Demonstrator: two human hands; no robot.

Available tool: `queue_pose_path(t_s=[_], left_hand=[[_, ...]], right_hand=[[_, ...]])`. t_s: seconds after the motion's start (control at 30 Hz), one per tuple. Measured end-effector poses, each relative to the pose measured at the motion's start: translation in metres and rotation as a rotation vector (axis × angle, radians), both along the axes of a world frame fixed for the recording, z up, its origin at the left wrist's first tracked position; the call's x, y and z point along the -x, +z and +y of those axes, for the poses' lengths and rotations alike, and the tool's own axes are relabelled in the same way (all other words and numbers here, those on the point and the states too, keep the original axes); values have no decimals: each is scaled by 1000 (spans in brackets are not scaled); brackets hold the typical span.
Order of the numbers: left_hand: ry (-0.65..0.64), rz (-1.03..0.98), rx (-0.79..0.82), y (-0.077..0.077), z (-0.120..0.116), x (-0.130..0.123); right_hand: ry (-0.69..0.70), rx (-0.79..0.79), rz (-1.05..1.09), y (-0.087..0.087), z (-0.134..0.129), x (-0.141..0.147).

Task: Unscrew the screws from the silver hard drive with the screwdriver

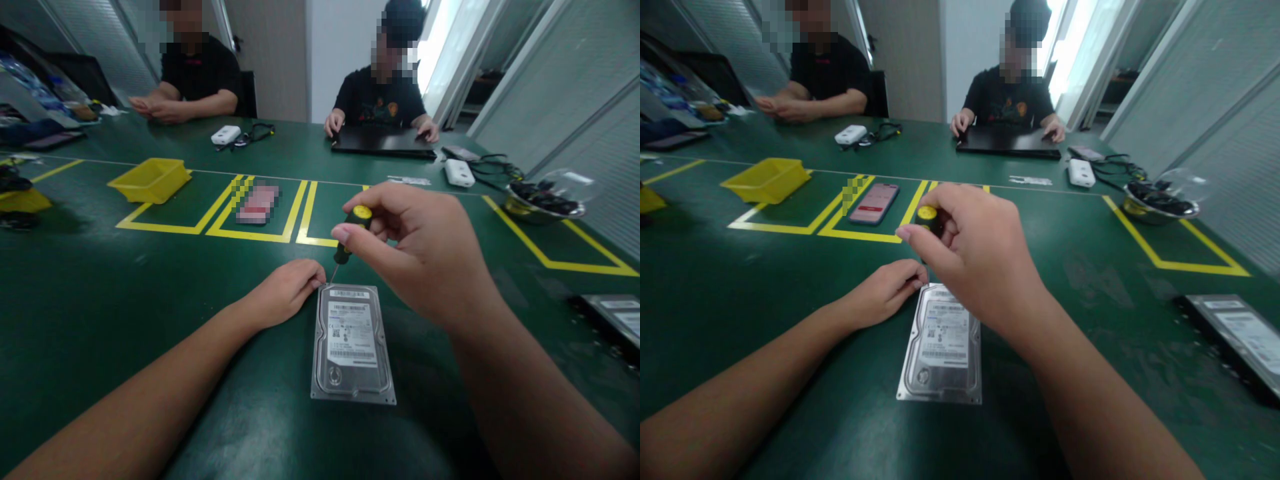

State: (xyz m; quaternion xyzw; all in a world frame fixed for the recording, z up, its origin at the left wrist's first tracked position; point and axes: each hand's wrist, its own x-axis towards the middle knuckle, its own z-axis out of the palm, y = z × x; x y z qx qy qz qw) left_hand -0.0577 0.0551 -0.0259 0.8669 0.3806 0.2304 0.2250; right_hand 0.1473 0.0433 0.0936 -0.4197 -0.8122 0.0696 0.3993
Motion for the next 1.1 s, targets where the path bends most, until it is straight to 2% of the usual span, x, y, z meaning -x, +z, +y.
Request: queue_pose_path(t_s=[0.4,1.1], left_hand=[[14,-45,48,-1,3,1],[33,-64,109,0,5,3]], right_hand=[[5,1,-31,-14,7,8],[-18,-7,-53,-18,10,7]])
